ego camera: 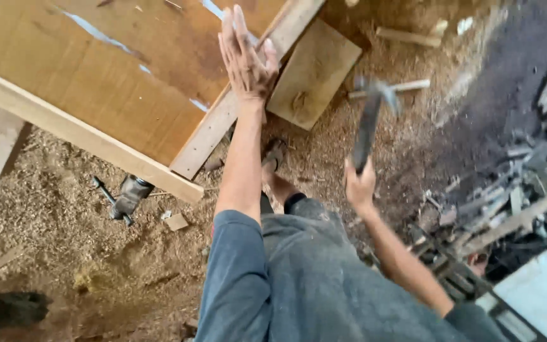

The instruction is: Hammering nails into wooden boards to assemble a structure in a workshop.

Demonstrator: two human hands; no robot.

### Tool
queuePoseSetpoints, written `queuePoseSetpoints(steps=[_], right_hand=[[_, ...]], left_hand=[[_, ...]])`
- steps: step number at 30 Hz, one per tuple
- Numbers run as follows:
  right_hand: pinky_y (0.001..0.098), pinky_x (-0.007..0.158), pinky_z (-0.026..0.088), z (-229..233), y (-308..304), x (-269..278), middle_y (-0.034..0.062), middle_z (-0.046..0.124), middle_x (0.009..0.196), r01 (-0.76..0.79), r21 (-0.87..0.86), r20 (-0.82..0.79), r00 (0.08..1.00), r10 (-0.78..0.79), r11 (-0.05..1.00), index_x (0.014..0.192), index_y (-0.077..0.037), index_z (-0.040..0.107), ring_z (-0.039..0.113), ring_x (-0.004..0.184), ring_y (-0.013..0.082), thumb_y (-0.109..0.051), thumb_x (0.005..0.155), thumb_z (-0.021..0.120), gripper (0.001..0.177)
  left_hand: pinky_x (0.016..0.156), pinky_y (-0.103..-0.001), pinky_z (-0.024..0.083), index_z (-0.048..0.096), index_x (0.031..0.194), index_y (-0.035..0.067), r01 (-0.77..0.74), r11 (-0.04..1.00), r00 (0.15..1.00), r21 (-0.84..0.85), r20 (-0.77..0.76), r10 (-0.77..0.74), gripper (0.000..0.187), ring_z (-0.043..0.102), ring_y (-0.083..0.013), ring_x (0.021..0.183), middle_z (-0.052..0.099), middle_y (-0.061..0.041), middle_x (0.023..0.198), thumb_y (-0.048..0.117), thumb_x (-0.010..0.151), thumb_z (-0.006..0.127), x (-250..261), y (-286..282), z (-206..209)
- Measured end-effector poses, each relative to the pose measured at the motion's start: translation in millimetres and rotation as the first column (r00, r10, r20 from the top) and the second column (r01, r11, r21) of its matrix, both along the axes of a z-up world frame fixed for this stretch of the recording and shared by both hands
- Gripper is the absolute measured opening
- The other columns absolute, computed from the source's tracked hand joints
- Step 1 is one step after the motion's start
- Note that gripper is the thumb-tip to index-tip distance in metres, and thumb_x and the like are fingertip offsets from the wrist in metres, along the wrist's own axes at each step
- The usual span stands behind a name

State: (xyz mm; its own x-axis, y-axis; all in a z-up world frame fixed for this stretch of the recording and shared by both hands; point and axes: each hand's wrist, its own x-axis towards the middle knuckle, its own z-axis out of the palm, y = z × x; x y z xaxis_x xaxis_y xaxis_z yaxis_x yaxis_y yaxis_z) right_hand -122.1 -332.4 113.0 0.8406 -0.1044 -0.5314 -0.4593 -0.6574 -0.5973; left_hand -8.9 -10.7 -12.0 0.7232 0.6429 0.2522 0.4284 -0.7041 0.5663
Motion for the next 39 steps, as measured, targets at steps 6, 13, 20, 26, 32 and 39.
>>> queuePoseSetpoints(steps=[6,13,20,26,32,39], right_hand=[[0.0393,0.110,0.044,-184.7,-244.3,-175.5,0.0240,0.073,0.116,-0.696,-0.295,-0.692,0.628,0.356,0.655,0.118,-0.040,0.075,0.066,0.118,0.0415,-0.063,0.095,0.037,0.050],[0.0395,0.055,0.047,-64.1,-183.5,-243.8,0.0142,0.070,0.067,0.349,-0.496,-0.567,0.564,-0.601,0.795,0.074,0.000,0.073,0.062,0.058,0.0262,-0.016,0.082,0.068,0.018],[0.0462,0.087,0.048,-31.7,-42.0,-237.9,0.0220,0.073,0.104,0.166,-0.508,-0.233,0.918,-0.320,0.845,0.109,0.001,0.071,0.067,0.099,0.0376,-0.043,0.094,0.067,0.046],[0.0393,0.075,0.047,17.6,176.2,-225.1,0.0091,0.068,0.085,0.293,-0.351,0.008,0.951,-0.310,0.889,0.093,-0.007,0.065,0.061,0.080,0.0246,-0.038,0.091,0.072,0.033],[0.0292,0.064,0.047,44.6,314.8,-226.6,0.0022,0.064,0.072,0.430,-0.038,-0.056,0.901,-0.431,0.902,0.097,-0.009,0.070,0.055,0.065,0.0143,-0.031,0.083,0.078,0.027],[0.0289,0.040,0.045,71.5,371.0,-227.2,0.0098,0.060,0.058,0.469,0.501,-0.326,0.881,-0.343,0.728,0.105,0.001,0.061,0.057,0.039,0.0188,-0.016,0.092,0.067,0.023]], left_hand=[[0.138,-0.047,0.028,0.023,0.162,0.011,-0.082,0.961,0.960,-0.264,0.237,0.147,0.096,0.027,-0.0346,0.162,0.024,-0.018,0.170,0.044,0.093,0.080,-3.6,12.8,2.6],[0.138,-0.058,0.026,0.002,0.168,0.024,-0.399,0.902,0.914,0.164,-0.010,0.406,0.129,0.013,-0.0292,0.166,0.003,-0.013,0.177,0.100,0.077,0.053,-44.8,138.3,-22.2],[0.135,-0.054,0.004,0.010,0.171,0.022,0.032,0.960,0.580,0.277,-0.787,0.208,0.144,-0.001,-0.0369,0.160,-0.003,-0.022,0.168,0.138,0.094,0.047,-11.4,225.5,3.9],[0.124,-0.053,0.030,0.052,0.148,0.010,0.415,0.897,0.898,0.150,-0.225,-0.378,0.076,0.043,-0.0409,0.142,0.043,-0.020,0.153,0.065,0.098,0.071,4.5,256.0,-42.2],[0.101,-0.035,0.057,0.070,0.123,0.008,0.646,0.712,0.729,0.277,0.054,-0.682,0.021,0.061,-0.0280,0.120,0.060,-0.007,0.134,0.012,0.102,0.066,-11.1,306.1,-27.6],[0.044,-0.044,0.052,0.068,0.098,0.022,0.682,0.717,0.725,0.143,0.000,-0.689,0.010,0.058,-0.0272,0.078,0.060,0.002,0.098,0.015,0.093,0.073,-34.0,330.8,0.8]])
